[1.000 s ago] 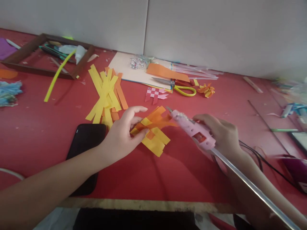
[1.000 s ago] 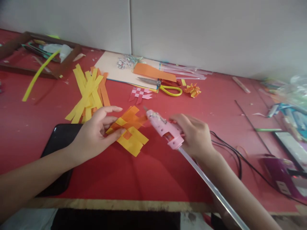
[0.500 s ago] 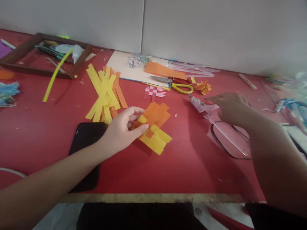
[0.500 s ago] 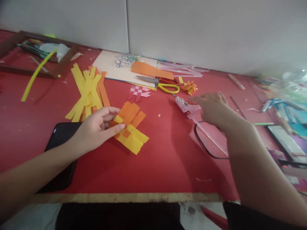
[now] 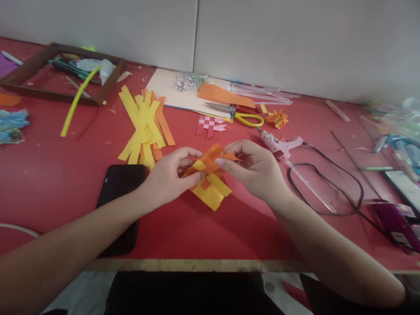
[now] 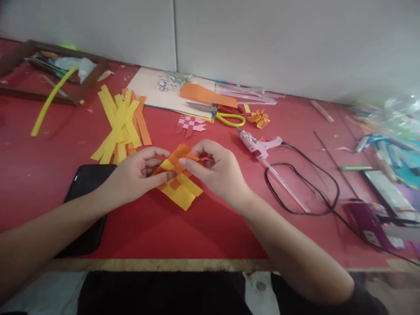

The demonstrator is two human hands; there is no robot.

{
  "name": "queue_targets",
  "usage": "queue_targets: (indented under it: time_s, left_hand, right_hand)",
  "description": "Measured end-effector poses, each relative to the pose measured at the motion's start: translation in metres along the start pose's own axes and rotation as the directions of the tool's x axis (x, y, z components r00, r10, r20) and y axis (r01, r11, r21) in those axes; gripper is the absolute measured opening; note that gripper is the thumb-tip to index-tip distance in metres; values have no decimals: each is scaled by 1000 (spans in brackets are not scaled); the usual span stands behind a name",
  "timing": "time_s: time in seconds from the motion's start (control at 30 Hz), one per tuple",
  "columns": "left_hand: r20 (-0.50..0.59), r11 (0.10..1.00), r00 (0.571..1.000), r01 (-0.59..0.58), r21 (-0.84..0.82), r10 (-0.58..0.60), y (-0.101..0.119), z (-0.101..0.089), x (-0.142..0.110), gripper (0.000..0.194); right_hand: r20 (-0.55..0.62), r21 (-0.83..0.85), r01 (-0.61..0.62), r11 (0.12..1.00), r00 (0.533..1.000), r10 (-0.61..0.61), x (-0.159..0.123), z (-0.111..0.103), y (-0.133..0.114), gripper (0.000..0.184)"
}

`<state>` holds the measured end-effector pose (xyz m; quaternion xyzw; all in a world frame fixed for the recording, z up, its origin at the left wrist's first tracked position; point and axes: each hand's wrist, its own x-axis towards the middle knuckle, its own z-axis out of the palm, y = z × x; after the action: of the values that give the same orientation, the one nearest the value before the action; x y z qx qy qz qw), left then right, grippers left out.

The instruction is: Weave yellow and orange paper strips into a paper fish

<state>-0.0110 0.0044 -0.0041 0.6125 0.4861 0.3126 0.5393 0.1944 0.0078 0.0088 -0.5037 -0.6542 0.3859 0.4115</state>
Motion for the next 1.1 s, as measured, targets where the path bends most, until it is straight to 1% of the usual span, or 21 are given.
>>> queue_targets:
  time_s: [0.1,0.17,0.27,0.4,0.53,0.63,0.7,0.77,0.83,0.87,1.0,1.1]
  left_hand:
    - [20,996,996,87,-22,-87,4,-2,0,44]
    - [19,993,994,112,-22,-111,6,-3,0,44]
    - [12,992,993,115,-42,-115,6,-4,0,44]
    - [4,990,992,130,-50,-129,4,-5,0,45]
    - [22,989,991,136,-55,-135,4,-4,0,44]
    - [-11,989,993,120,-86,-122,6,-3,1,45]
    - [-47,981,991,119,-152,-127,7,-1,1,50]
    - [-62,972,986,141,-191,-155,8,0,1,60]
    - [-52,969,982,171,-178,-183,9,1,1,68]
    - [-45,970,981,181,-164,-190,9,1,1,69]
    - [-12,971,981,188,-149,-192,9,0,1,59]
    - [-2,969,984,176,-172,-179,7,-1,1,55]
  right_hand:
    - [10,52,-27,998,1000,26,0,-1,4,21]
    - [-3,52,-47,998,999,47,-2,-1,6,22]
    - [-1,87,-88,992,996,88,-3,-2,7,24]
    - [26,151,-101,983,995,98,-3,-2,10,26]
    - [-26,116,-82,990,996,85,-3,-1,13,30]
    - [-80,111,-75,991,993,84,-4,0,13,32]
    - [-104,145,-84,986,990,99,-4,2,13,32]
    - [-117,193,-91,977,986,115,-5,4,12,30]
    - [-137,213,-94,973,983,125,-6,6,10,30]
    - [-152,210,-95,973,980,128,-7,7,10,30]
    - [-174,185,-117,976,973,150,-10,10,9,30]
    - [-173,213,-119,970,972,158,-11,12,9,30]
